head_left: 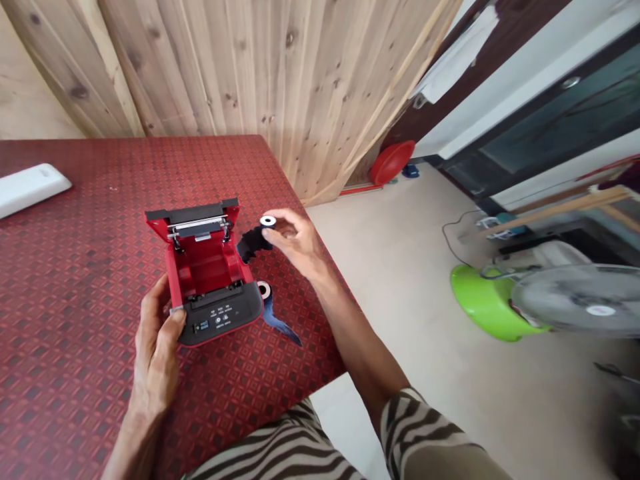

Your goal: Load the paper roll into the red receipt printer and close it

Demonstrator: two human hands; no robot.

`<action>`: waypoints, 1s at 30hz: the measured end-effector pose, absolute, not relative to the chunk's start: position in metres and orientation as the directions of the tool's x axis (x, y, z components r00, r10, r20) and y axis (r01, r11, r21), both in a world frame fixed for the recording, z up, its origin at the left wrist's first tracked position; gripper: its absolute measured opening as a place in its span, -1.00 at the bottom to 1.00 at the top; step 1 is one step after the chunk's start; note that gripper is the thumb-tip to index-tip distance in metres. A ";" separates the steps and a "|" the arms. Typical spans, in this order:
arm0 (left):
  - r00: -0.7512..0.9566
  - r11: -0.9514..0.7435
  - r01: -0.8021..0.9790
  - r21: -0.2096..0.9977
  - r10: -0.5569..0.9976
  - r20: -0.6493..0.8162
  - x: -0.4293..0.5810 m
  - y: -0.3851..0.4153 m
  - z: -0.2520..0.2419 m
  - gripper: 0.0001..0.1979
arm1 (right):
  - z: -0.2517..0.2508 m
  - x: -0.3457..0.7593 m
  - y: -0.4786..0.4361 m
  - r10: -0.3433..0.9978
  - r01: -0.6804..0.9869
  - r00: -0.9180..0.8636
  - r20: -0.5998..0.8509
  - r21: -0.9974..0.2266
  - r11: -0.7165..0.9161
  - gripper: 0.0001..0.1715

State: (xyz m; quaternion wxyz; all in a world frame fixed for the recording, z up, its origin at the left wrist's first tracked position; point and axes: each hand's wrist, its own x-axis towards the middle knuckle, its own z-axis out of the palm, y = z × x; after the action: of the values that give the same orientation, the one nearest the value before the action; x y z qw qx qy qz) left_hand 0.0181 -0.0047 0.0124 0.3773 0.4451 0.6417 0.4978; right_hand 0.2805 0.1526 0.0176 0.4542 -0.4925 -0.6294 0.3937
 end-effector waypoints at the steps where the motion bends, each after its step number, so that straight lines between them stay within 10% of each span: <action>1: -0.316 0.103 0.203 0.974 0.948 -0.034 0.018 -0.004 0.013 -0.28 | 0.007 0.273 0.152 0.981 0.269 -0.119 0.157 -0.945 0.184 -0.62; 17: -0.281 0.053 0.192 0.980 0.960 0.003 0.018 -0.005 0.012 -0.34 | -0.013 0.271 0.121 0.966 0.272 -0.247 0.077 -0.951 0.145 -0.52; 22: -0.281 0.069 0.199 0.978 0.960 -0.011 0.015 -0.007 0.007 -0.34 | 0.008 0.299 0.094 0.942 0.378 -0.336 -0.020 -0.919 0.115 -0.89; 30: -0.267 0.075 0.131 0.988 0.963 -0.038 0.016 -0.007 0.004 -0.33 | 0.009 0.304 0.072 0.855 0.381 -0.519 0.020 -0.889 0.252 -0.57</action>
State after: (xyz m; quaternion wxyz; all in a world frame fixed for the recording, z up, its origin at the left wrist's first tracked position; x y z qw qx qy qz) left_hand 0.0157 -0.0069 0.0043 0.4066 0.4484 0.6101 0.5112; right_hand 0.3043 0.0716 0.0094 0.2629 -0.4140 -0.7463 0.4500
